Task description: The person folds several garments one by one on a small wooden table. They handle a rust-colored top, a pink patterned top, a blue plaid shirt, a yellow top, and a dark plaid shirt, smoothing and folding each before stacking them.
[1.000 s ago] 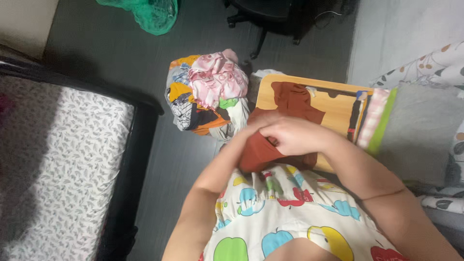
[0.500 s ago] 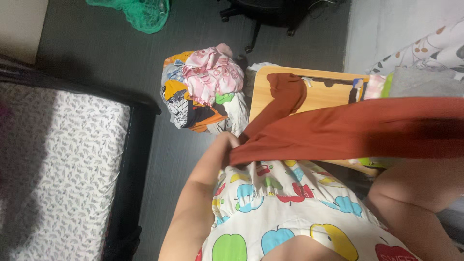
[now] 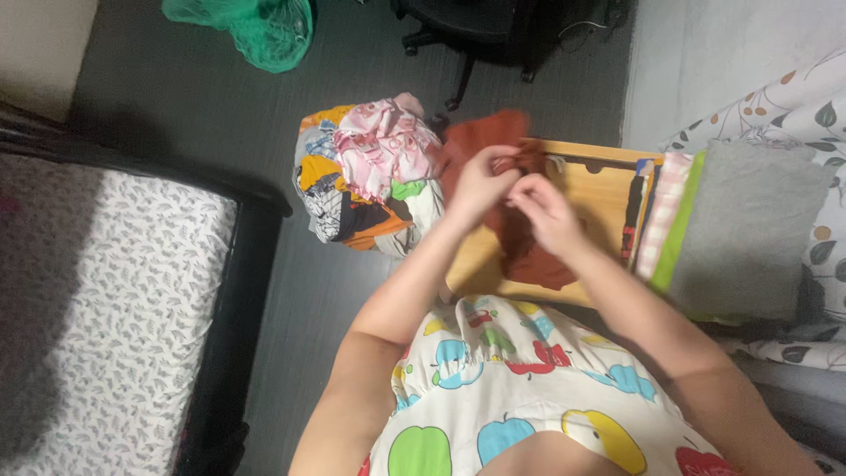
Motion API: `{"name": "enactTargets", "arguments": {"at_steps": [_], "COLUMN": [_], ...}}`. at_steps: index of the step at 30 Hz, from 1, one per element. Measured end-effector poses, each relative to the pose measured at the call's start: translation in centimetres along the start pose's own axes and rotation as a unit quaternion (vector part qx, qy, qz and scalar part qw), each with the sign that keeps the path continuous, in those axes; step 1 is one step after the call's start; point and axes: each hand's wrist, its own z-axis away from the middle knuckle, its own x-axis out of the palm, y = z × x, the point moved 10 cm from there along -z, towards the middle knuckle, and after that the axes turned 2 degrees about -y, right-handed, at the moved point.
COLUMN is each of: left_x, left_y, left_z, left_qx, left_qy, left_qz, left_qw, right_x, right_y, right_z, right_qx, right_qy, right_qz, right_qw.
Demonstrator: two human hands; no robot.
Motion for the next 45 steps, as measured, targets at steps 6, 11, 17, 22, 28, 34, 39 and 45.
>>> {"name": "enactTargets", "arguments": {"at_steps": [6,11,17,22,28,34,39,45], "left_x": [1.9,10.6,0.7,-1.8,3.4,12.5,6.3,0.2], "left_y": [13.5,17.9,12.3,6.2,3.3,9.9,11.7,7.3], "left_z": [5.4,13.0,4.7,1.6,0.7,13.3,8.3,1.5], "left_qx": [0.172,0.19,0.111,-0.021,0.013,0.077,0.113,0.043], "left_qy": [-0.012,-0.449,-0.036,0.046,-0.134,-0.524,-0.203,0.096], "left_qz": [-0.015,0.218,-0.144,-0.32,-0.2,0.09,-0.075,-0.1], "left_qw": [0.985,0.846,0.983,0.946,0.971,0.843,0.97,0.989], "right_x": [-2.8,-5.8,-2.9,1.6,-1.4,-10.2,-11.3,-4.6], "right_y": [9.2,10.2,10.3,7.2,7.9,10.3,7.1,8.9], "right_z": [-2.5,-4.1,-7.5,-9.0,-4.8,-4.4,-7.7,-11.3], "right_qx": [0.099,0.134,0.099,-0.012,0.354,0.389,0.195,0.086], "right_qy": [0.021,0.052,0.045,-0.005,0.377,0.239,0.2,0.094], "right_qz": [-0.315,-0.178,0.14,0.545,0.648,0.544,0.479,0.509], "right_qw": [0.944,0.973,0.984,0.838,0.559,0.704,0.832,0.851]}}
